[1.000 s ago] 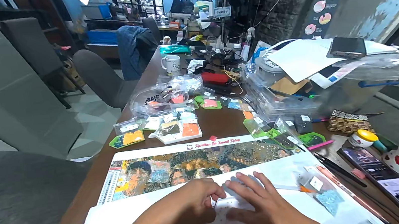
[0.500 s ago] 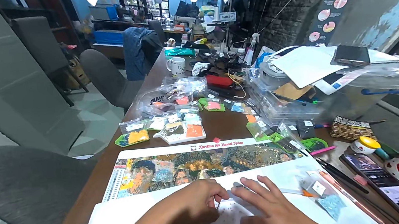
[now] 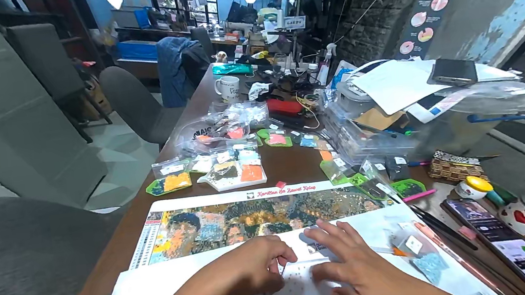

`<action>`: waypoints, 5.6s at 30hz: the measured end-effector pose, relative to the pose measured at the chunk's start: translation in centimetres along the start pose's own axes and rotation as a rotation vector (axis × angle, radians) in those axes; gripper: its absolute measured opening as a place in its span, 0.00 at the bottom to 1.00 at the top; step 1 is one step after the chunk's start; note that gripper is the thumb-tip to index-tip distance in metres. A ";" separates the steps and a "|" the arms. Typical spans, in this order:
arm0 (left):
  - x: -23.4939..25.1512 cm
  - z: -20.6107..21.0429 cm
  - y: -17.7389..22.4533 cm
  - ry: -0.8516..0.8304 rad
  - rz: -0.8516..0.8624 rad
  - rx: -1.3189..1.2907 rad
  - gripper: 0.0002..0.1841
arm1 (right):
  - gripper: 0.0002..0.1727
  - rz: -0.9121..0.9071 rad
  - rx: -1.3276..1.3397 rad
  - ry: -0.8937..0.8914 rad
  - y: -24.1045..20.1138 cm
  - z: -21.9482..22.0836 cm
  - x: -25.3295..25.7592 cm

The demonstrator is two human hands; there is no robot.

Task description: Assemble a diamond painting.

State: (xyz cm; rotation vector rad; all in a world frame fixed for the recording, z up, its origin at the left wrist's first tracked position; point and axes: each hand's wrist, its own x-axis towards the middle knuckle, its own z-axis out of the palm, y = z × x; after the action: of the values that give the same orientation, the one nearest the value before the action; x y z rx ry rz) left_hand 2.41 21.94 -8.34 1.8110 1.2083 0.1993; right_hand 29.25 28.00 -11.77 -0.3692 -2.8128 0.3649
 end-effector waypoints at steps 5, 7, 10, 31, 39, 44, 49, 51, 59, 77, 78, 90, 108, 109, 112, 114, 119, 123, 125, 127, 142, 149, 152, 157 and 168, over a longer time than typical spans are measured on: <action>-0.9 -0.9 0.9 0.044 0.037 0.079 0.19 | 0.31 -0.007 0.007 -0.006 -0.6 -0.2 0.5; -3.4 -2.5 2.0 0.196 0.069 0.094 0.17 | 0.30 -0.021 -0.008 0.009 -0.7 -0.6 0.3; -7.6 -4.5 2.4 0.458 0.130 0.179 0.11 | 0.29 -0.030 -0.003 -0.038 -0.9 -0.8 -0.1; -6.5 -0.4 -1.9 0.220 -0.404 0.276 0.16 | 0.17 -0.068 0.046 0.045 -2.1 -3.1 -0.6; -6.3 1.0 -0.4 0.391 -0.397 0.135 0.16 | 0.11 -0.054 0.061 0.147 -1.9 -3.5 -0.7; -6.2 1.2 2.6 0.554 0.085 0.155 0.16 | 0.13 0.111 0.470 0.290 -1.3 -4.9 -0.4; -1.3 2.3 6.2 0.615 0.531 0.170 0.13 | 0.11 0.401 1.012 0.108 -2.8 -7.4 0.8; 1.1 2.8 5.8 0.611 0.615 0.185 0.13 | 0.11 0.462 1.013 0.099 -2.7 -7.5 0.7; 4.9 3.6 5.3 0.510 0.531 0.111 0.18 | 0.17 0.616 0.820 0.011 -1.4 -7.5 0.1; 3.8 2.7 6.2 0.421 -0.023 -0.777 0.04 | 0.17 0.619 0.901 0.572 -2.5 -4.0 1.6; 3.8 2.7 6.3 0.426 -0.038 -0.833 0.06 | 0.18 0.622 0.910 0.586 -2.5 -3.8 1.7; 3.5 2.8 6.1 0.450 -0.010 -0.930 0.09 | 0.25 0.643 0.987 0.535 -2.9 -3.9 2.0; 3.8 3.3 4.9 0.458 0.129 -0.806 0.13 | 0.24 0.615 1.019 0.551 -2.8 -3.6 2.0; 3.8 3.4 4.8 0.457 0.147 -0.784 0.14 | 0.24 0.605 1.010 0.560 -2.8 -3.5 2.0; 4.1 3.5 4.4 0.461 0.203 -0.683 0.19 | 0.25 0.541 0.920 0.554 -2.9 -2.9 1.9; 4.2 3.4 4.3 0.483 0.198 -0.590 0.15 | 0.24 0.491 0.832 0.506 -2.8 -2.6 2.0; 4.0 3.4 4.4 0.523 0.254 -0.164 0.12 | 0.19 0.489 0.618 0.402 -2.6 -2.2 2.4; 3.7 3.4 4.4 0.541 0.278 -0.007 0.15 | 0.20 0.471 0.552 0.351 -2.5 -2.7 3.0; 3.8 2.8 3.9 0.473 0.304 -0.070 0.16 | 0.23 0.504 0.583 0.299 -2.5 -3.7 3.2; 4.0 2.5 3.6 0.418 0.325 -0.122 0.16 | 0.25 0.547 0.631 0.227 -2.6 -4.6 3.5; 3.5 3.5 4.7 0.862 0.235 0.249 0.17 | 0.07 0.452 0.222 0.246 -4.0 -4.8 3.8; 2.8 1.9 4.7 0.690 0.182 -0.150 0.22 | 0.13 0.266 0.117 -0.016 -4.7 -6.4 3.7; 3.3 2.0 4.2 0.691 0.297 -0.301 0.19 | 0.16 0.268 0.145 -0.111 -4.6 -7.8 3.6; 4.8 2.5 2.1 0.667 0.600 -0.373 0.35 | 0.18 0.112 0.086 0.320 -3.2 -7.1 2.7; 4.5 1.7 2.3 0.208 0.384 -0.542 0.25 | 0.18 0.033 0.307 0.236 -0.7 -6.1 0.0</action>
State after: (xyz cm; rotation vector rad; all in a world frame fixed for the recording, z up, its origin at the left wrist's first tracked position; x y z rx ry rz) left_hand 7.13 24.28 -9.09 1.5397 0.8202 0.8668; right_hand 30.96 28.66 -5.86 -0.3630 -2.4739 0.6999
